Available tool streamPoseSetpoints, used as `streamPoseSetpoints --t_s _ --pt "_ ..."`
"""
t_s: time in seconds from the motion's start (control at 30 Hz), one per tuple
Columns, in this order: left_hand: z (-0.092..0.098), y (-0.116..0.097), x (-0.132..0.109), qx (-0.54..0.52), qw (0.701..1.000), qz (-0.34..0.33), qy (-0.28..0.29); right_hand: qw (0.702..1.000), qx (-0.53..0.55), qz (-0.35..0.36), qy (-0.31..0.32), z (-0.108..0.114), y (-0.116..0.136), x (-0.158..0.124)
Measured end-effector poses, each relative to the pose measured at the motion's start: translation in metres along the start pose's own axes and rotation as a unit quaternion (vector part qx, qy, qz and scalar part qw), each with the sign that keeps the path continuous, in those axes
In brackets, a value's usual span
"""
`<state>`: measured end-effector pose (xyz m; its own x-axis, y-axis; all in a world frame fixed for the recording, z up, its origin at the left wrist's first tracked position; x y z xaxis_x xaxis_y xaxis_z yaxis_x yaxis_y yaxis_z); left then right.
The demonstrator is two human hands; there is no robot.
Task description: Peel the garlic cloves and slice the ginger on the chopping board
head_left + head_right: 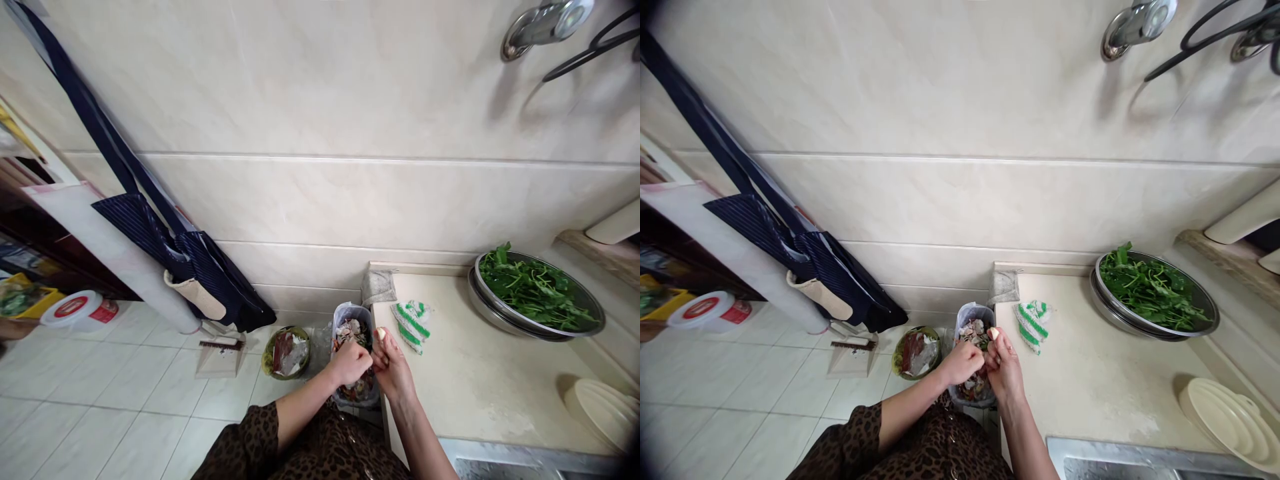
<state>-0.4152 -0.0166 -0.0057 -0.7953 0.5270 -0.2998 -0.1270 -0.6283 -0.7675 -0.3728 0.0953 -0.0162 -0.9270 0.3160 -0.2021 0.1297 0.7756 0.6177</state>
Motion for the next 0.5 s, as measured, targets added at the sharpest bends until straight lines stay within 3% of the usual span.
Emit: streamPoseSetpoints --t_s 0.07,0.17,0.37,0.5 --pt "-0.008 0.012 0.005 0.097 0.995 0.03 -0.014 0.999 0.04 -0.035 0.007 0.006 0.005 0.006" --pt "-0.014 0.03 0.014 0.116 0.99 0.075 -0.019 0.992 0.091 -0.085 0.022 0.013 0.009 0.01" --pt "-0.013 0.039 0.025 -0.024 0.997 0.065 -0.018 0.99 0.079 -0.114 0.015 0.016 0.004 0.008" --pt "-0.006 0.04 0.026 -0.165 0.983 0.078 0.006 0.997 0.0 -0.071 -0.007 0.018 0.007 0.008"
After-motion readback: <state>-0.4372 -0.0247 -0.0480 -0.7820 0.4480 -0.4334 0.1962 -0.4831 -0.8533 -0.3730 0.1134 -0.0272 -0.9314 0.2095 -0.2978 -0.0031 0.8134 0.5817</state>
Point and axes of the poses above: each hand's wrist, its own x-axis towards the middle knuckle, its own z-axis out of the back of the hand, y = z × x, the point moved 1 cm from there along x, towards the middle knuckle, and after that the axes turned 7 degrees about z, right-handed, at the moved point
